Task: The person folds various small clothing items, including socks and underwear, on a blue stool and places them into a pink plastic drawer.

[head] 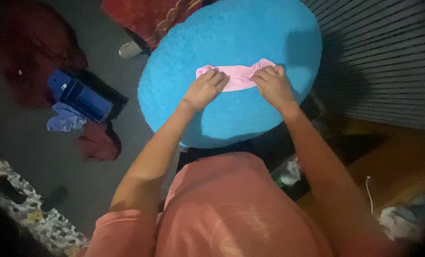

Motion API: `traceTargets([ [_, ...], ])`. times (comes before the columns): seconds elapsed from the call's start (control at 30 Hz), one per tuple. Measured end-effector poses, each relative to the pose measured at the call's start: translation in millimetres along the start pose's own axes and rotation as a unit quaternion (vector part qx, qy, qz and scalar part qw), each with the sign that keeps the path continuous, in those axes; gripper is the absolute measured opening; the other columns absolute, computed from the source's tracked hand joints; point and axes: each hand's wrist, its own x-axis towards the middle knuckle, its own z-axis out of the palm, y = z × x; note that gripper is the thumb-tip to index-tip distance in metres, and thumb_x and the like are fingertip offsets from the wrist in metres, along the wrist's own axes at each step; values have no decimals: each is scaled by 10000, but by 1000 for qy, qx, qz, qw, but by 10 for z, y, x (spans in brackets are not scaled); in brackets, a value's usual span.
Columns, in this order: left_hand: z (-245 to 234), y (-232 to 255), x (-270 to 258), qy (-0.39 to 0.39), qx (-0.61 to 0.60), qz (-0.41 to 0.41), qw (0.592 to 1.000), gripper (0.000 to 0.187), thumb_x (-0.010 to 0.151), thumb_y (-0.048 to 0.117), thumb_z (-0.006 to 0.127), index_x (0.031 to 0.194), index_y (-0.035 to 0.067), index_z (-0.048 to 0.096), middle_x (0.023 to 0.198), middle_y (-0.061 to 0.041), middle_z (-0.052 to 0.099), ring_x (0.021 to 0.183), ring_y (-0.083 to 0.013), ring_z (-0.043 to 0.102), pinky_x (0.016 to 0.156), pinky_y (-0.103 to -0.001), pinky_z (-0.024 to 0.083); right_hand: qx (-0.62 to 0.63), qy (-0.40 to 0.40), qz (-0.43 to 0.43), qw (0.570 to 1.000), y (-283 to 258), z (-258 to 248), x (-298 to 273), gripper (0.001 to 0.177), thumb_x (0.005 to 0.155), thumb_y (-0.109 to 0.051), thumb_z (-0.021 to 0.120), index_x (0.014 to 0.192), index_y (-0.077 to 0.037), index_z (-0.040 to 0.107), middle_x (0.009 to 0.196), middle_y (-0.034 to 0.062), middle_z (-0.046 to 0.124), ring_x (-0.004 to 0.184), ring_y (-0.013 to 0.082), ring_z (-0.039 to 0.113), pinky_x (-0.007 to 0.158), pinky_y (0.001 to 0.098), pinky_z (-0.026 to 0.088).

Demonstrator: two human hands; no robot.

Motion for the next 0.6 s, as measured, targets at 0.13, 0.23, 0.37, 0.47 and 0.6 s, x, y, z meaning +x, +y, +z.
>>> traceTargets([
  [0.13,-112,-27,-9,7,-66,3,998,457,819,188,707,1235,-1,681,1205,-157,637,1136,-340,586,1057,-420,475,170,98,97,976,-21,233,-141,90,885,-146,793,970,-117,780,1048,26,712,1052,239,632,896,432,378],
  [0.23,-127,47,-3,27,-105,-15,994,383,917,252,750,1190,-11,693,1192,-161,630,1135,-354,576,1061,-435,455,195,222,254,921,93,550,-79,221,860,-145,868,827,-64,665,1022,97,679,991,259,626,870,409,457],
  [0.37,24,110,28,57,-64,-39,996,276,879,162,728,1133,53,732,1185,-99,656,1158,-316,587,1062,-429,472,378,158,579,705,273,658,-11,376,745,-170,926,923,-29,627,953,156,605,900,341,578,763,485,444],
  [0.47,122,102,32,49,-60,-68,995,242,846,130,732,1083,82,745,1149,-77,673,1152,-289,593,941,-448,479,388,132,542,734,220,681,82,213,802,-125,836,904,-50,665,930,124,677,854,309,651,766,455,475],
  [0.6,175,42,43,50,-91,-108,989,193,831,107,738,1024,94,736,1030,-72,697,1053,-287,617,927,-440,499,114,154,265,945,-299,693,193,166,906,21,733,981,-122,691,1116,124,694,1011,304,689,864,411,560],
])
